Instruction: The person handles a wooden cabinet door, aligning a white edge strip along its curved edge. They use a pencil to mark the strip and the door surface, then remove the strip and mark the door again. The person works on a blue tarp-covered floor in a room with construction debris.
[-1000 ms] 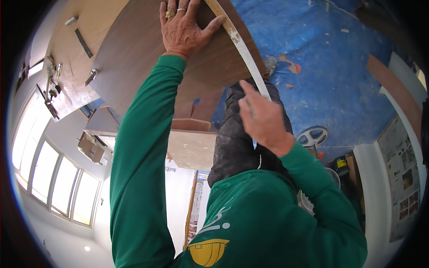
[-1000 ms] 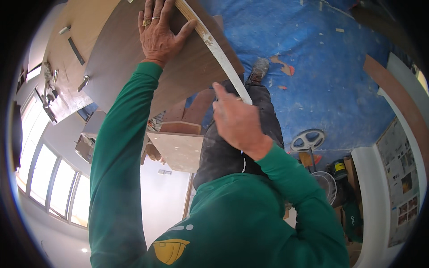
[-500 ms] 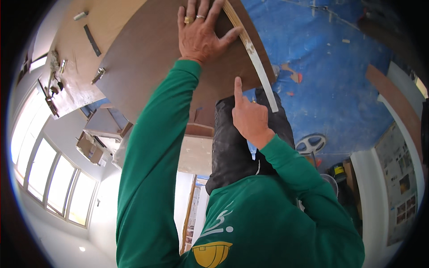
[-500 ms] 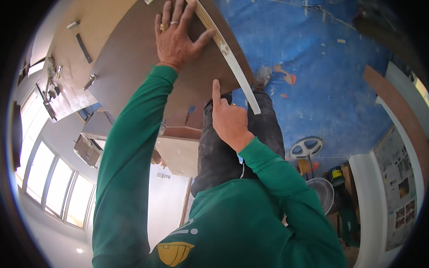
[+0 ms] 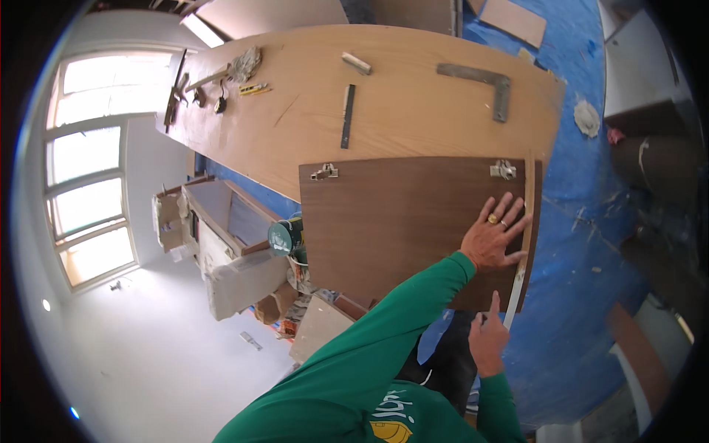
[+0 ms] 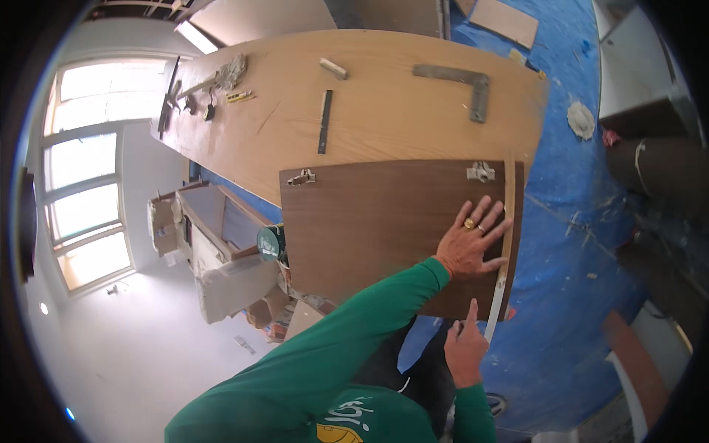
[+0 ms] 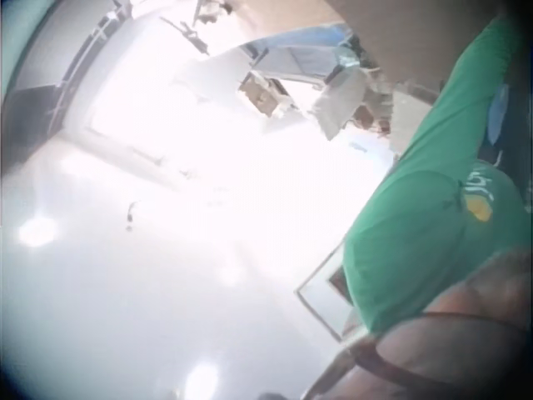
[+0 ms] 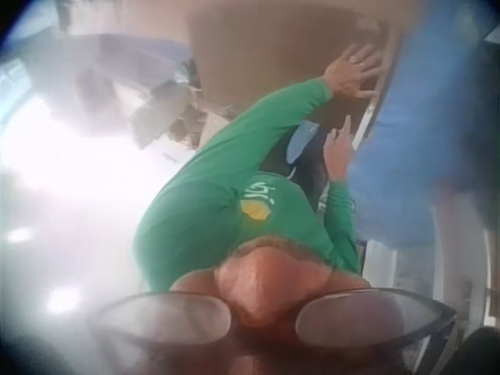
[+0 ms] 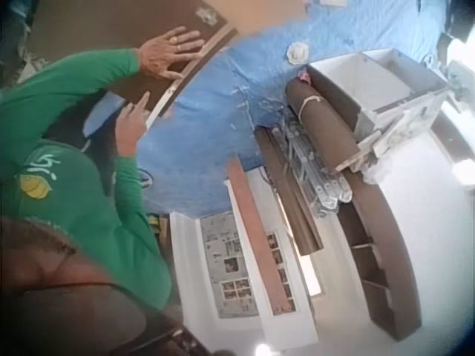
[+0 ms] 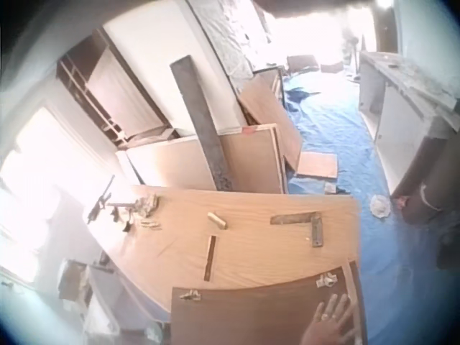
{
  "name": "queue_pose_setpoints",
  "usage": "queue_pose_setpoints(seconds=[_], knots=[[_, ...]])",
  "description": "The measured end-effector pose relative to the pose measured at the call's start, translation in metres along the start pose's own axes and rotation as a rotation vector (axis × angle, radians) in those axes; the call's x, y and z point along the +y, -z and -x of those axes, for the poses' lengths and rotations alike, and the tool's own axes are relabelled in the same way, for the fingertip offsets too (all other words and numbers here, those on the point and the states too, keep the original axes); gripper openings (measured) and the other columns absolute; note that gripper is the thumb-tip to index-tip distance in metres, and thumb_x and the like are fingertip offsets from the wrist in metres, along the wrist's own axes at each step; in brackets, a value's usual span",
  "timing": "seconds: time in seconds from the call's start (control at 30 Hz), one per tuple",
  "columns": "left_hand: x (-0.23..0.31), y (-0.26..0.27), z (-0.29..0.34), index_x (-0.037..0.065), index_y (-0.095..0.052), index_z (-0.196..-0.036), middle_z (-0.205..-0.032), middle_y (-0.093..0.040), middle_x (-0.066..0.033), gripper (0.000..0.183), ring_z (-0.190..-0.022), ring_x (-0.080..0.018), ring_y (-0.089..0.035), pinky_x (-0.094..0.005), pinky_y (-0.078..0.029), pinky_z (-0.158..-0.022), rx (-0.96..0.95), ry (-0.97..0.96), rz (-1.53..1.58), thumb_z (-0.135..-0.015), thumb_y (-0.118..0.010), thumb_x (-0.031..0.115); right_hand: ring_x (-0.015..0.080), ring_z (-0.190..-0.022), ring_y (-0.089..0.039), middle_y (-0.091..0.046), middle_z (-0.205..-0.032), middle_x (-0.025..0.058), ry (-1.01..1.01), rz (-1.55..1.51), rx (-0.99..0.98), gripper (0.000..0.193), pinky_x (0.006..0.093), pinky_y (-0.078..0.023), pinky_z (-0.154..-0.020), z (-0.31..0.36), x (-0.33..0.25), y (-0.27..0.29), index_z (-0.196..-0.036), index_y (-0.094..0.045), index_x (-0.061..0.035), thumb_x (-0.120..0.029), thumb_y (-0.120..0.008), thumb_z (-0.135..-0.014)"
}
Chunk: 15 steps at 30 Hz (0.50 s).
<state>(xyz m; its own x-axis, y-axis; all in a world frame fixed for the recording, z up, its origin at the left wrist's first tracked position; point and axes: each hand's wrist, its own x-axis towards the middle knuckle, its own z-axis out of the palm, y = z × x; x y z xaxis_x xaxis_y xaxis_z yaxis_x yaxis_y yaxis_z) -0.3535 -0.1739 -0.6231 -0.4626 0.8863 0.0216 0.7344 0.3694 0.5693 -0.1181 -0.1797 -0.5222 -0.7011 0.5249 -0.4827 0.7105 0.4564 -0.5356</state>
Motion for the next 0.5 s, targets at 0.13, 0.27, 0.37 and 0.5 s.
queue_pose_setpoints(seconds=[0.13,0.27,0.37,0.5], knots=[[-0.022,0.021,0.014,0.019,-0.040,-0.177,-0.181,-0.037,-0.0234,0.090,-0.172,-0.0447,-0.024,-0.0650,-0.017,-0.140,0.053,-0.062,0.195,-0.105,-0.065,0.066,0.0355,-0.084,-0.073,-0.076,-0.094,0.0161,0.249,0.035,0.145,0.033,0.0500,-0.058,-0.078,-0.061,-0.078,0.080,-0.135,-0.075,-0.0010,-0.012,-0.079,-0.104],[-0.129,0.110,0.044,0.008,-0.049,-0.168,-0.173,-0.047,-0.0219,0.078,-0.164,-0.0475,-0.038,-0.0661,-0.027,-0.134,0.351,0.290,0.065,-0.101,-0.077,0.037,0.0387,-0.089,-0.074,-0.076,-0.102,0.0192,0.429,-0.024,0.192,0.034,0.0495,-0.058,-0.080,-0.184,-0.203,0.102,-0.130,-0.074,0.0012,-0.013,-0.084,-0.101],[-0.188,0.112,0.062,0.005,-0.046,-0.169,-0.175,-0.046,-0.0190,0.080,-0.166,-0.0412,-0.036,-0.0636,-0.026,-0.136,0.493,0.577,-0.173,-0.105,-0.075,0.043,0.0459,-0.111,-0.072,-0.076,-0.117,0.0239,0.615,0.060,0.171,0.042,0.0535,-0.057,-0.094,-0.317,-0.301,0.042,-0.133,-0.071,0.0026,-0.022,-0.083,-0.101],[-0.178,0.105,0.047,0.004,-0.046,-0.169,-0.178,-0.042,-0.0151,0.080,-0.170,-0.0358,-0.031,-0.0619,-0.025,-0.137,0.407,0.656,-0.100,-0.107,-0.072,0.047,0.0481,-0.123,-0.067,-0.066,-0.143,0.0280,0.668,0.152,0.174,0.057,0.0574,-0.053,-0.103,-0.479,-0.400,-0.058,-0.131,-0.068,0.0066,-0.044,-0.075,-0.105]])
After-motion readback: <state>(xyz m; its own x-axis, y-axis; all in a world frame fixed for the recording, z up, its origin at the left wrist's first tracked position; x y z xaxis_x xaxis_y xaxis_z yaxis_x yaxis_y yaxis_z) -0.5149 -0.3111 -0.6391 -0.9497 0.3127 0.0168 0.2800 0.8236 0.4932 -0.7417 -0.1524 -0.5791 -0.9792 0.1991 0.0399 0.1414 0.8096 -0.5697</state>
